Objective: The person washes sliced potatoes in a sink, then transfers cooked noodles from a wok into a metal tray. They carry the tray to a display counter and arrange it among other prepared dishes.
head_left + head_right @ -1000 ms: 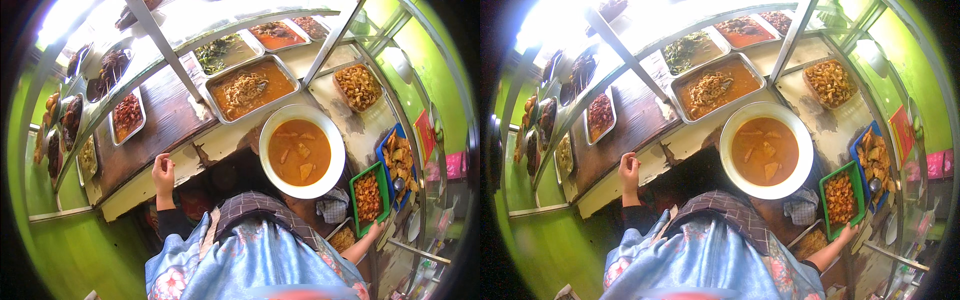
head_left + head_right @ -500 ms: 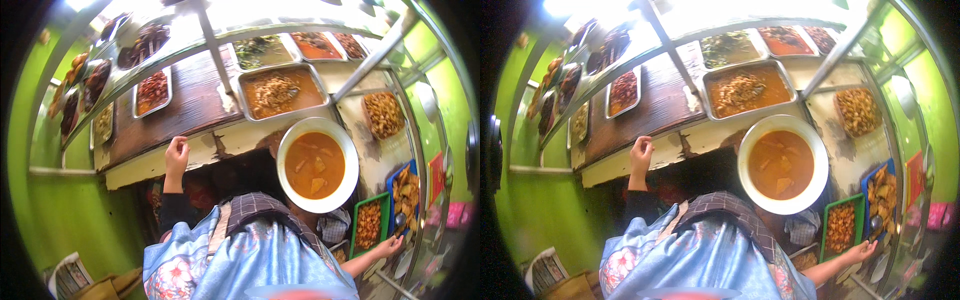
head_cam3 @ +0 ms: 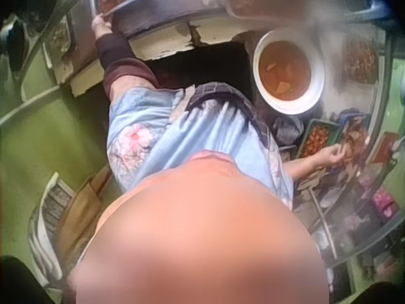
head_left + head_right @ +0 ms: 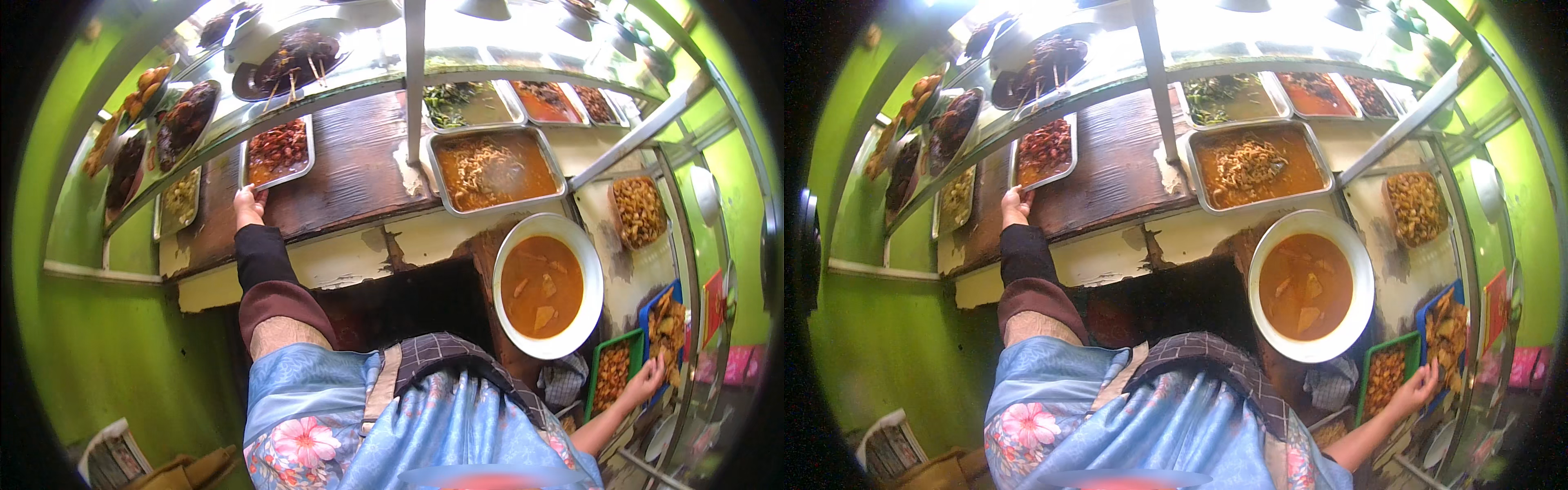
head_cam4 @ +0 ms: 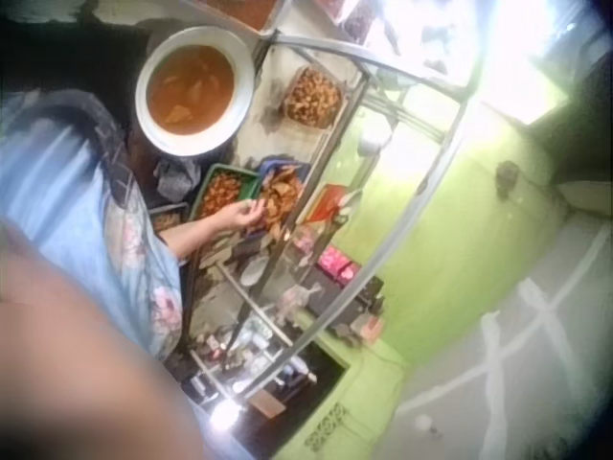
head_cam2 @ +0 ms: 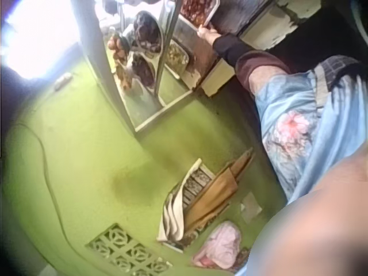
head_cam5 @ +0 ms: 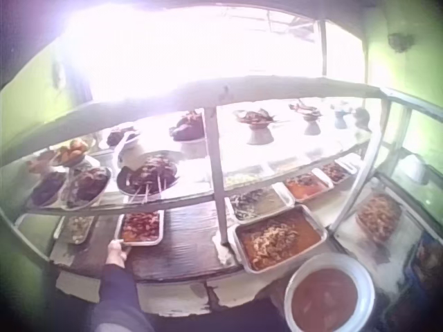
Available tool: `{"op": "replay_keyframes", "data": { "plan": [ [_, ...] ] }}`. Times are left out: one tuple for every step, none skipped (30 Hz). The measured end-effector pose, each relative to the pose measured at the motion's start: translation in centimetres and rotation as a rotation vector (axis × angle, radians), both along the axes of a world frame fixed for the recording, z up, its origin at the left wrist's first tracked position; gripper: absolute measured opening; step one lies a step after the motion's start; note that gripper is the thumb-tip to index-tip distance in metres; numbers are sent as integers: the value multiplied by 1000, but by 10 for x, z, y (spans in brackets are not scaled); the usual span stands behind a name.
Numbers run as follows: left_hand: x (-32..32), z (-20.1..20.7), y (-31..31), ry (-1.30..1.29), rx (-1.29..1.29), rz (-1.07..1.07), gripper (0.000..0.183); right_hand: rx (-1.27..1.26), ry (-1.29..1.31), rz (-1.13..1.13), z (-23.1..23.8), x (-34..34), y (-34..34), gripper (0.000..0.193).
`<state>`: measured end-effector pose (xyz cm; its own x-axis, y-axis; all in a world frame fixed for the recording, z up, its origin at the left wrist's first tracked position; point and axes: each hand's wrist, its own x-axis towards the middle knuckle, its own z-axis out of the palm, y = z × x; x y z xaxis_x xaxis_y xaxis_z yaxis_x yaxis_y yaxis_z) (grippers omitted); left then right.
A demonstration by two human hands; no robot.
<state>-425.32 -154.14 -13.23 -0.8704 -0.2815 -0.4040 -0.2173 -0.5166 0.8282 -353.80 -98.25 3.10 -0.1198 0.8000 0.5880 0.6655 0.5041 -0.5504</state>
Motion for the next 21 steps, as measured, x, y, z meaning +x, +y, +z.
{"op": "replay_keyframes", "data": {
  "plan": [
    [-8,0,-1,-19,56,-47,17,13,-21,28,0,-5,-6,29],
    [-11,-2,1,-19,41,-47,17,10,-39,41,-1,-8,-13,29],
    [-13,-1,3,-47,21,-35,17,6,-55,59,-1,-13,-19,29],
    [-11,1,5,-38,84,-86,20,-46,-36,52,-3,-17,-26,28],
    [-8,3,12,71,106,-127,21,-54,-74,33,-2,-20,-31,27],
    [-2,6,21,140,114,-149,23,-65,-70,47,-2,-23,-37,27],
    [5,9,30,207,123,-172,24,-101,-42,70,-3,-26,-42,27],
    [11,13,40,229,150,-193,28,-93,-84,53,-4,-29,-47,27],
    [16,17,52,218,133,-172,28,-128,-76,53,-4,-31,-52,27],
    [22,20,65,242,168,-191,27,-143,-48,73,-5,-33,-55,27],
    [26,22,78,275,200,-213,27,-131,-87,62,-7,-34,-60,28],
    [30,24,92,296,210,-211,26,-147,-88,45,-9,-35,-63,28],
    [33,25,107,306,227,-195,27,-167,-68,62,-10,-34,-67,29],
    [35,26,121,287,252,-204,27,-170,-83,63,-12,-32,-70,30],
    [36,27,134,257,298,-210,28,-168,-100,25,-14,-29,-73,30],
    [38,27,147,271,325,-232,28,-165,-100,22,-15,-25,-75,31],
    [40,27,160,242,340,-246,29,-158,-74,44,-16,-20,-77,31],
    [41,26,173,234,329,-243,31,-155,-77,13,-17,-14,-79,31],
    [42,24,186,283,304,-259,33,-149,-54,6,-17,-8,-82,31],
    [41,20,198,291,320,-265,36,-165,-8,-14,-17,0,-84,31],
    [39,15,208,329,335,-285,39,-140,-15,-10,-17,7,-86,31]
  ]
}}
